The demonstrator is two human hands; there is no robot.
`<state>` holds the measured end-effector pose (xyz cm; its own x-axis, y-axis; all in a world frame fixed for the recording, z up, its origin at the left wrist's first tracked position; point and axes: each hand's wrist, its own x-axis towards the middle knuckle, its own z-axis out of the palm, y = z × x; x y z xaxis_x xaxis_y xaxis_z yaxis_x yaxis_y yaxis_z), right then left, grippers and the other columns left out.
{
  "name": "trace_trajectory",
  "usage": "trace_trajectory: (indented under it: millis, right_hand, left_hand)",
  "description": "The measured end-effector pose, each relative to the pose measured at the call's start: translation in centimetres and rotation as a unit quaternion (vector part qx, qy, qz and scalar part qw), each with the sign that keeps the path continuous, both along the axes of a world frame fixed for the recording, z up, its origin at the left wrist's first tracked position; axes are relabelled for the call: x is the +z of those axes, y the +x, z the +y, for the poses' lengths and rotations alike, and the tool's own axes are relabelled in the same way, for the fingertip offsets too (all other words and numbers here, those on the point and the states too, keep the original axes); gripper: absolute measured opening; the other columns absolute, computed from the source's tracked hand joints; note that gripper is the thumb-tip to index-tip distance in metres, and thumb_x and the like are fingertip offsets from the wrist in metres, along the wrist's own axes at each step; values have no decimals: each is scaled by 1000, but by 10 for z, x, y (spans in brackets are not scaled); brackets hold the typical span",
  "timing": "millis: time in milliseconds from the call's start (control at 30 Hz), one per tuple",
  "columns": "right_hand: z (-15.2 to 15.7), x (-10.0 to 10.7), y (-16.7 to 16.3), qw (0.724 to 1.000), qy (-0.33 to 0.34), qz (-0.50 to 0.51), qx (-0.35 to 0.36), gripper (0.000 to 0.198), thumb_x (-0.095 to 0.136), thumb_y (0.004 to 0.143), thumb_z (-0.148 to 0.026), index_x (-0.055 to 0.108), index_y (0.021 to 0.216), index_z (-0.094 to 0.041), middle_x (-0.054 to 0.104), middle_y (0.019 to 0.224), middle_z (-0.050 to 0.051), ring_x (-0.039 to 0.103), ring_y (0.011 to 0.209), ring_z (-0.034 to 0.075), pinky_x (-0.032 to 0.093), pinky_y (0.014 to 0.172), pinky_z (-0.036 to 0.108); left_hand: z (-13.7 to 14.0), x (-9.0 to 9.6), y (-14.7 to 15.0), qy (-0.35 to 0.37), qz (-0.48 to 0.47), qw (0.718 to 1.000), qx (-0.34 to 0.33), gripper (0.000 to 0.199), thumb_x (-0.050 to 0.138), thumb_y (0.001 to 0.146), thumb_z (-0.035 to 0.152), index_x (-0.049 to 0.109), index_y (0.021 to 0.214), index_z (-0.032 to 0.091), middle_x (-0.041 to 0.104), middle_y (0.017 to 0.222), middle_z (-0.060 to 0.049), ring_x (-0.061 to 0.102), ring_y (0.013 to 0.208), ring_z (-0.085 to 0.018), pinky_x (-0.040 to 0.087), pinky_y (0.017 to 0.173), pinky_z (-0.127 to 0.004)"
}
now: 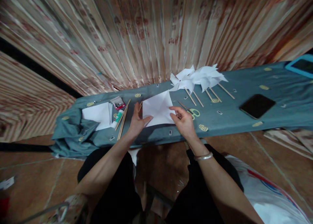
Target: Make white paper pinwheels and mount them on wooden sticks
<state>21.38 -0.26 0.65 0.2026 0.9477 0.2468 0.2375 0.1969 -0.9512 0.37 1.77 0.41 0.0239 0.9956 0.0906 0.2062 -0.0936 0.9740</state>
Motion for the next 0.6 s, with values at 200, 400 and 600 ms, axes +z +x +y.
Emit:
trace_trajectory:
  millis: [200,400,600]
  right_hand:
    - [5,10,-3,979,-44,195,35,35,80,62,-28,72,96,-26,75,96,1,66,85,17,51,82,35]
    - [6,4,-7,951,-126,276,64,60,85,57,-27,63,112,-26,76,81,-1,70,74,19,56,77,37]
    - [6,-4,-11,949,-137,269,85,55,87,54,-29,64,104,-23,77,83,1,72,79,22,57,81,40]
  left_hand:
    - [-2,18,5,-254,-330,906,-68,38,81,46,15,70,82,17,76,84,-7,71,89,-30,54,87,-43]
    - [-3,33,6,-286,-351,891,-42,26,77,59,17,72,84,18,77,89,-10,69,104,-34,54,93,-46]
    - [-4,41,8,-267,-375,887,9,26,74,73,25,71,96,14,77,97,-11,69,107,-30,54,95,-43]
